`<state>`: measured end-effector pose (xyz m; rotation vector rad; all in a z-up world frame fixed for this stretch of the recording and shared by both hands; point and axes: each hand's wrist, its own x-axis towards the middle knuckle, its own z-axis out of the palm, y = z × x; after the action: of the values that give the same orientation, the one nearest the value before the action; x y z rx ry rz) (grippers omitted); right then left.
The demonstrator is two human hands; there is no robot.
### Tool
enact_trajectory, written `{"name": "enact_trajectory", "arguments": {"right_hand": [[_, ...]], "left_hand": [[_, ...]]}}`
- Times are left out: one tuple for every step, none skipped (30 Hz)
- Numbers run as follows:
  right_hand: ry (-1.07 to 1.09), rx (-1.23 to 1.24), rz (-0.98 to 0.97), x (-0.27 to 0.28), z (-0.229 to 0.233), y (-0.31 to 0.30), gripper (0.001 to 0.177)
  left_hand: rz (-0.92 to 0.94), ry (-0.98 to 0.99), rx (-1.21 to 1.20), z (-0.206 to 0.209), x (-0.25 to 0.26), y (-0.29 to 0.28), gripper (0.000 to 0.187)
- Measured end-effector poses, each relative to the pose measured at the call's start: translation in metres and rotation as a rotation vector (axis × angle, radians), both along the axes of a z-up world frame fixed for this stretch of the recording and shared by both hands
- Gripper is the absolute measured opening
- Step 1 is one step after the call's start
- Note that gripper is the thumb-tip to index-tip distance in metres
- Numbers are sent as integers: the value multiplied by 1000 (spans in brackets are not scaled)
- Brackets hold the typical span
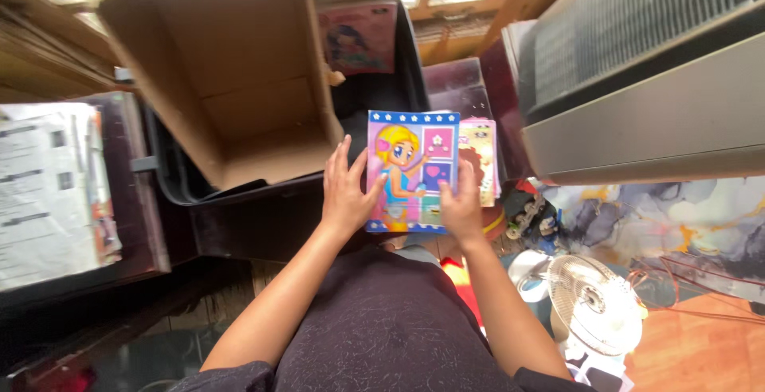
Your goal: The person uses a pink duster to wipe the covers of several small notebooks and then stacks them on a table. The person also flips through the pages of some notebooks before placing them in the stack.
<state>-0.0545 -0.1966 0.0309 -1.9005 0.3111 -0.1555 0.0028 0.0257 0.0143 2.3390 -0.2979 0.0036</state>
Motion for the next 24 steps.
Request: {"name": "enact_trajectory", "arguments": {"right_hand": [[-41,47,-18,-7,-12,-22,52],[4,78,-32,-16,-25,-43,54],[43,108,-45,-22,-37,-65,55],[82,139,-57,-29,-49,-86,57],[89,172,-59,-34,-62,-104,57],[95,206,-61,-39,-76,-117,56],[107,240,-59,-44,-91,-130,56],[100,275,-66,-46,-105,-143,57],[96,313,-69,-49,-118,-153,57],[93,350,-73,-51,-130,-162,58],[90,345,-79,-50,-141,-170,58],[88,340,-85,-47,-150,-176,58],[81,335,-93,-41,-158,-181,58],[105,311,-98,-37,-163,-184,59],[129,285,-103,-31,-166,-188,59],[151,259,-109,-26,-167,-191,60],[126,-63,-62,-21,-167,-193,66],[95,-386,-12,-17,-164,-193,74],[58,-709,38,-13,-159,-192,86],[50,-676,40,-9,-154,-188,82],[39,-644,43,-5,-146,-183,79],[28,-612,47,1,-138,-176,75],[24,-564,58,5,-127,-168,68],[21,-516,70,8,-115,-158,61]], "left_hand": [[-14,15,80,-4,-2,-9,66],[-14,30,129,-8,-4,-17,68],[-13,40,176,-10,-2,-25,71],[-12,50,223,-11,-2,-32,73],[-6,39,266,-13,0,-36,74],[0,28,310,-13,1,-39,76],[9,22,354,-15,0,-42,77],[20,25,356,-16,1,-45,77],[34,31,360,-18,1,-47,77],[48,37,365,-19,0,-48,77],[54,42,370,-20,0,-49,76],[60,46,376,-20,-1,-50,76],[65,46,380,-20,-1,-51,75],[73,59,381,-19,-1,-52,75],[81,70,381,-18,-1,-53,75],[90,82,380,-16,-1,-54,75],[95,84,377,-15,-1,-54,75],[101,85,373,-14,-1,-55,75],[105,86,368,-13,-1,-54,76],[115,90,374,-11,-1,-53,75],[126,92,380,-9,0,-51,75],[138,94,385,-8,1,-48,74],[157,83,375,-6,1,-45,74],[177,73,365,-5,0,-39,73]]}}
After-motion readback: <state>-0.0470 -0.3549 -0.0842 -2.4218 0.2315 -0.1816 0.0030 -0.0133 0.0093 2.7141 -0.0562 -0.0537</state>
